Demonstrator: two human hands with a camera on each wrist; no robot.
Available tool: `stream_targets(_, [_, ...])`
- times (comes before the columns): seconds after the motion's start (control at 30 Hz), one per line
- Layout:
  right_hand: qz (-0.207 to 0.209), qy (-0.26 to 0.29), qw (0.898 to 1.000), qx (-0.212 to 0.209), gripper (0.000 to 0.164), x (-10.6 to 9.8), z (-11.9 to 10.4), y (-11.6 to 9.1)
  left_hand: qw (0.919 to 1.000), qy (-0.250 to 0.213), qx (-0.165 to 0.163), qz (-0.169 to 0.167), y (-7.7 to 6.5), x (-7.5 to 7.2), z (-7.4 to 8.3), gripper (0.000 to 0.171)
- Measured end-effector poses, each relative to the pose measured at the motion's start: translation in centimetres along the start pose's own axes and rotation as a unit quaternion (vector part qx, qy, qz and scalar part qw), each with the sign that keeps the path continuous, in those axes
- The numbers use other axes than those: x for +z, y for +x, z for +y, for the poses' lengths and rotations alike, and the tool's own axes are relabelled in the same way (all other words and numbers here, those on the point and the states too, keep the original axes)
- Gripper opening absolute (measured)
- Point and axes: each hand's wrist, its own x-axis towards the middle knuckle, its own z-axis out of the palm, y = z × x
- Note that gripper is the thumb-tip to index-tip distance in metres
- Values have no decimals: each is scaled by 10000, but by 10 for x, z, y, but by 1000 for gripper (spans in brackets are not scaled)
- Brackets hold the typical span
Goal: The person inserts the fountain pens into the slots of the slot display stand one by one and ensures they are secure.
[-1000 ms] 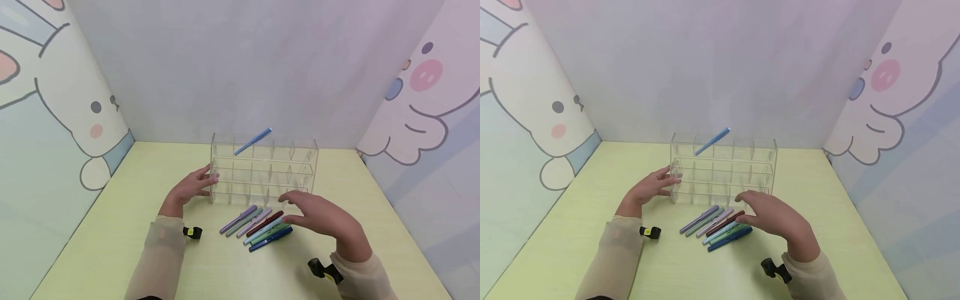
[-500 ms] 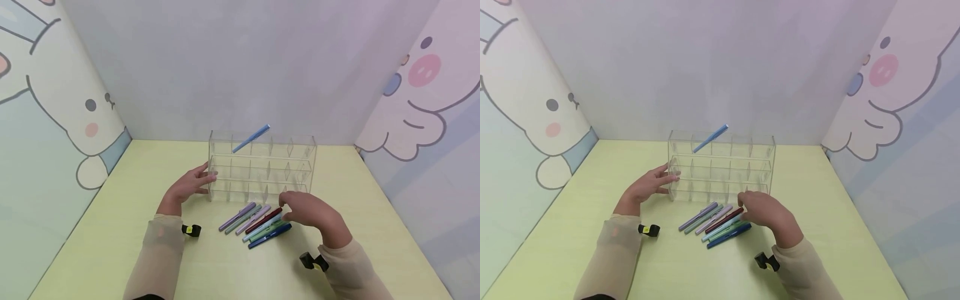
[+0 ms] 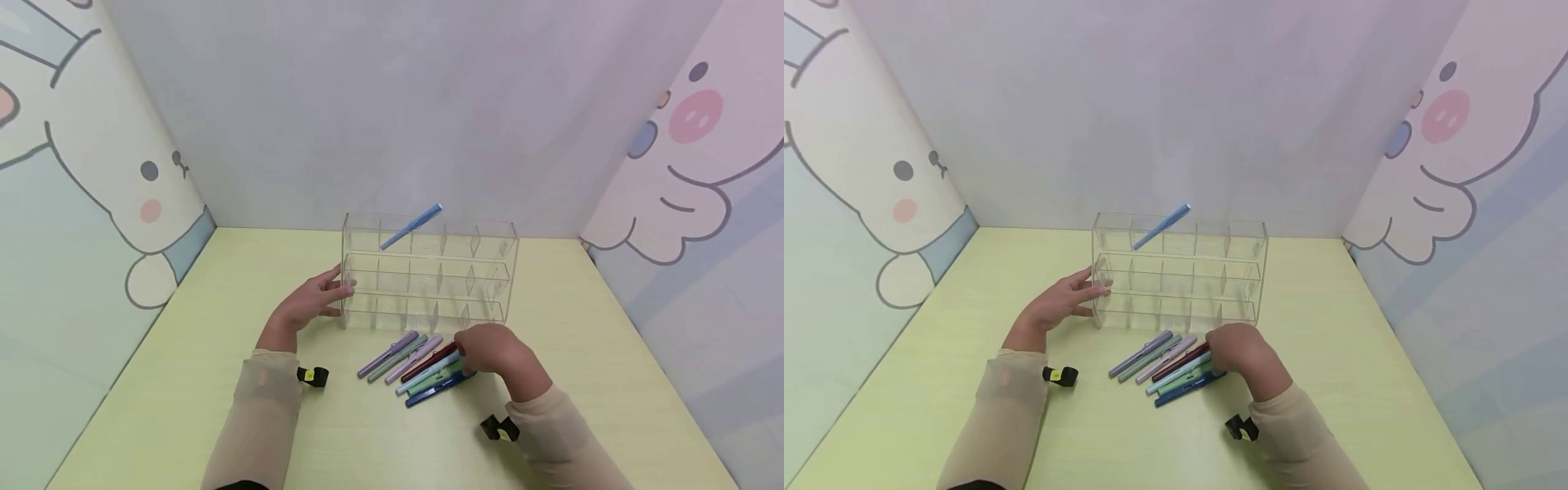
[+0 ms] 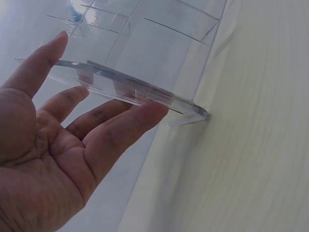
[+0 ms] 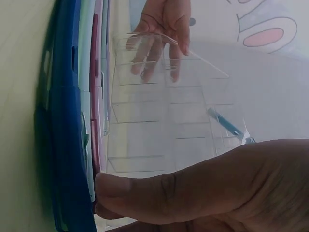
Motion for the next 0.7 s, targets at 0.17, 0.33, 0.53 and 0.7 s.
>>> stream_targets(0.17, [-28,-211,9997,109,31,4,-4,2,10000,-31,17,-60,0,-1,-1,85])
stream_targets(0.33, [-31,-169,9998,130,33,4,-8,1,10000,-58,54,-41,-1,-1,-1,86])
stream_targets(0.53, [3,66,9999,134,30,4,-8,-7,9999,-92,47,-28,-2,2,0,90])
stream_targets(0.7, [376,-7,9991,-183,29,14,-8,-13,10000,-89,24,1,-2,3,3,90])
